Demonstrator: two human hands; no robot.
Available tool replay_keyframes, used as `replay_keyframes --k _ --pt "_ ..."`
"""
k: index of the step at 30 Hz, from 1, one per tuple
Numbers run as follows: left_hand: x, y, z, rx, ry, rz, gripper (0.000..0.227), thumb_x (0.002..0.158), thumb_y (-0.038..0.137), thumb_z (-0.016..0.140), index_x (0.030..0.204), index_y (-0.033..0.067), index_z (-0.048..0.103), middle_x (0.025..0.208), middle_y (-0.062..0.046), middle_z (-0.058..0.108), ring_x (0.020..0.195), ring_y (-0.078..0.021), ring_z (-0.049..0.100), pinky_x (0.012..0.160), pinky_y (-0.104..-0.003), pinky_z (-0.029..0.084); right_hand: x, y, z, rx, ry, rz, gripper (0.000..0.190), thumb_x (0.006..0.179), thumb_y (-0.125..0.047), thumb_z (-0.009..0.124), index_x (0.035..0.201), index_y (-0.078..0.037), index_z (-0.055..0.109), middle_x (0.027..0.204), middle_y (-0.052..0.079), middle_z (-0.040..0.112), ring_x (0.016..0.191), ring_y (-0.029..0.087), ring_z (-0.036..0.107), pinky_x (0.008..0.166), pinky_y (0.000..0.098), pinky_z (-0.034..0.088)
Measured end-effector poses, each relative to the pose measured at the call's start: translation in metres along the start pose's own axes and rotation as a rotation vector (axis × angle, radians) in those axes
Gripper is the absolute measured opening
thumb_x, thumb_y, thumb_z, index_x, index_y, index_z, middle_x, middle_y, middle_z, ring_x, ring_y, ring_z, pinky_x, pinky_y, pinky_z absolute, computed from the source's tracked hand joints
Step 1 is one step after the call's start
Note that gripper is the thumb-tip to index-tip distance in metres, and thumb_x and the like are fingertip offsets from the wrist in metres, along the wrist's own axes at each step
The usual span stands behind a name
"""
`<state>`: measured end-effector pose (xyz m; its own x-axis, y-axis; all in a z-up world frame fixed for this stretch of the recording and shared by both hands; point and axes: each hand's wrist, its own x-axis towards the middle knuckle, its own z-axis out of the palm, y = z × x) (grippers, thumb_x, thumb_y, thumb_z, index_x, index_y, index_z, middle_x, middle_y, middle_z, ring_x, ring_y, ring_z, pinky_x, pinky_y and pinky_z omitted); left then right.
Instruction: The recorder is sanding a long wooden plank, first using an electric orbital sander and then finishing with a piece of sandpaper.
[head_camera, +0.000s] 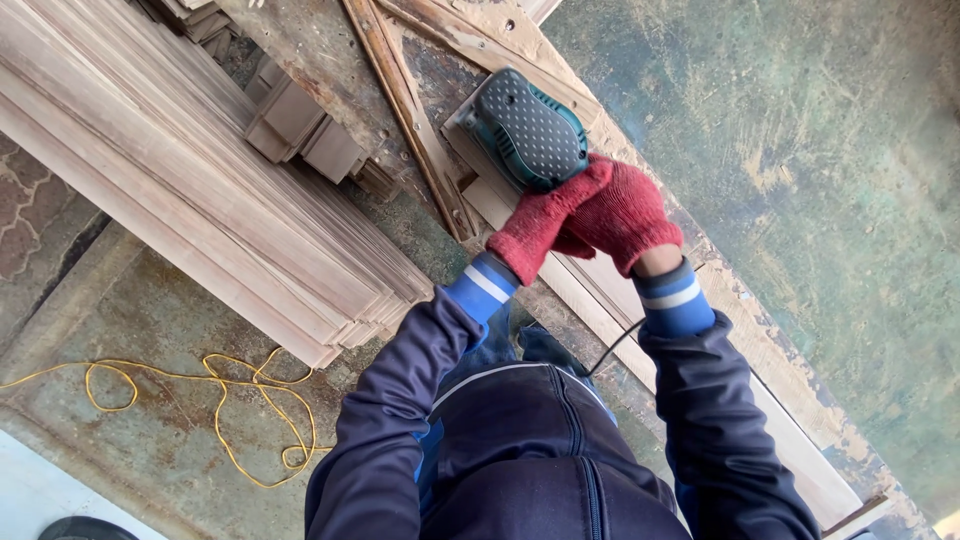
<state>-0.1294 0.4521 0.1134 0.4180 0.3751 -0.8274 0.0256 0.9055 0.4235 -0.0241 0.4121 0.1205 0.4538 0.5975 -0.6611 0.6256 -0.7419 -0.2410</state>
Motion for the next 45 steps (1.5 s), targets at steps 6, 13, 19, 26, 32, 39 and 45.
replay_keyframes --k 6,13,19,26,32,39,45 --pt "0.017 0.018 -0.025 0.009 0.034 0.062 0.099 0.058 0.050 0.091 0.134 -0.0017 0.056 0.113 -0.028 0.065 0.092 -0.0532 0.072 0.067 -0.063 0.067 0.035 -0.017 0.011 -0.027 -0.008 -0.059 0.043 0.087 -0.049 0.066 0.115 -0.017 0.074 0.102 0.014 0.077 0.103 0.037 0.071 0.088 0.0489 0.059" --pt "0.004 0.010 -0.023 0.023 0.060 0.050 0.105 0.057 0.055 0.089 0.137 -0.0028 0.054 0.117 -0.028 0.065 0.097 -0.0524 0.072 0.071 -0.067 0.065 0.033 -0.004 0.024 -0.060 -0.002 -0.149 0.044 0.088 -0.051 0.066 0.113 -0.015 0.072 0.102 0.014 0.077 0.098 0.036 0.071 0.083 0.0471 0.058" --pt "0.004 -0.045 0.000 0.000 0.012 0.014 0.097 0.064 0.049 0.091 0.142 0.0047 0.053 0.121 -0.026 0.064 0.095 -0.0553 0.071 0.065 -0.069 0.064 0.003 0.054 0.031 -0.095 0.024 -0.238 0.045 0.089 -0.053 0.065 0.111 -0.014 0.070 0.101 0.014 0.076 0.092 0.035 0.072 0.078 0.0454 0.057" --pt "0.010 -0.145 0.046 0.056 -0.035 -0.013 0.098 0.065 0.046 0.092 0.143 0.0009 0.052 0.131 -0.033 0.059 0.106 -0.0566 0.065 0.070 -0.068 0.063 -0.041 0.156 0.046 -0.142 0.050 -0.366 0.048 0.089 -0.055 0.065 0.109 -0.011 0.067 0.100 0.014 0.076 0.086 0.035 0.072 0.072 0.0432 0.056" --pt "0.000 -0.255 0.102 0.074 -0.027 -0.060 0.109 0.060 0.044 0.095 0.145 -0.0041 0.048 0.138 -0.036 0.053 0.114 -0.0556 0.063 0.071 -0.067 0.062 -0.095 0.263 0.057 -0.117 0.065 -0.376 0.044 0.088 -0.051 0.065 0.112 -0.014 0.065 0.102 0.012 0.075 0.087 0.033 0.072 0.073 0.0425 0.056" --pt "-0.018 -0.387 0.171 0.099 -0.119 -0.168 0.105 0.057 0.044 0.099 0.137 -0.0069 0.053 0.125 -0.034 0.060 0.099 -0.0566 0.066 0.065 -0.065 0.062 -0.151 0.415 0.089 -0.032 0.096 -0.213 0.039 0.086 -0.046 0.067 0.103 -0.011 0.064 0.092 0.013 0.074 0.079 0.032 0.070 0.073 0.0424 0.054" --pt "-0.091 -0.445 0.232 0.255 -0.200 -0.314 0.114 0.057 0.043 0.093 0.143 -0.0126 0.044 0.141 -0.037 0.052 0.114 -0.0551 0.061 0.077 -0.065 0.058 -0.209 0.524 0.108 0.049 0.130 -0.098 0.039 0.082 -0.039 0.073 0.109 -0.012 0.066 0.095 0.010 0.077 0.078 0.029 0.072 0.069 0.0416 0.053"
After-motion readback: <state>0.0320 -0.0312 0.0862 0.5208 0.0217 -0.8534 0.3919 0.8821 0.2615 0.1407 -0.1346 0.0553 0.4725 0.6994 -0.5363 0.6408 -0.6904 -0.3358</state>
